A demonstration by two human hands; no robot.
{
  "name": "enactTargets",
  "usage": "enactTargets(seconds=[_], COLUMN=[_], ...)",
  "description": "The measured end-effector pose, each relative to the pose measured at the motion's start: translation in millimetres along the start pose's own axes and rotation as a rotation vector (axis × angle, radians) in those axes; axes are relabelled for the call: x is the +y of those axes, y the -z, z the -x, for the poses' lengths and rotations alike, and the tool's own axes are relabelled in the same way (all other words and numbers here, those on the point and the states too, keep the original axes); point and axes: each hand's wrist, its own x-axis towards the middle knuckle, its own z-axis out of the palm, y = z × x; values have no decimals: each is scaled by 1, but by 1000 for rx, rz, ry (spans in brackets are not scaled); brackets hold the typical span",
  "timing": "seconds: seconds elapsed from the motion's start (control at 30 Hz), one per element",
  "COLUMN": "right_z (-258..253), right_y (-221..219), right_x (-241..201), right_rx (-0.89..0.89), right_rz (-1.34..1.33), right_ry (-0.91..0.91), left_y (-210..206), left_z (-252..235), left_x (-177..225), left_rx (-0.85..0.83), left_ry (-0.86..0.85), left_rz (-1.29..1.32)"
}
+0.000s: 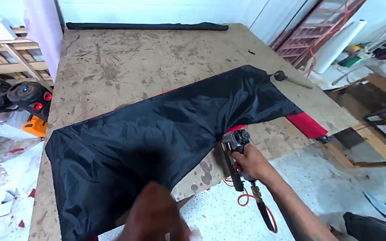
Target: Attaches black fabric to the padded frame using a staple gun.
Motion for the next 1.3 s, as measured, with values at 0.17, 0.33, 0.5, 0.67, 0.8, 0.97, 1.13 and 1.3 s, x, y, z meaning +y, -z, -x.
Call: enactTargets(seconds=[0.17, 0.33, 0.5, 0.67, 0.8, 0.97, 1.13, 1.3], right_z=[-2, -4, -3, -4, 6, 18, 11, 11], right_y=[7, 9, 3, 0, 0, -11, -4, -4], right_x=[-5, 8, 13, 12, 0, -27, -40, -35], right_rx=[4, 15, 37, 42, 25, -44, -101, -114], right_rz=[27, 16, -7, -30, -22, 104, 182, 77], right_ry=[35, 52, 59, 50, 53, 76, 61, 53], left_y=[-67, -46, -31, -53, -57, -51, -27, -36], left_z=[-9, -37, -44, 9, 21, 18, -28, -42], left_x=[-161, -160, -175, -189, -193, -187, -154, -162], left_rx=[-444, -300, -46, -211, -265, -288, -286, -587], left_ry=[490, 363, 57, -68, -122, -44, 260, 390], left_rz=[-553, -402, -539, -470, -472, -451, -516, -530])
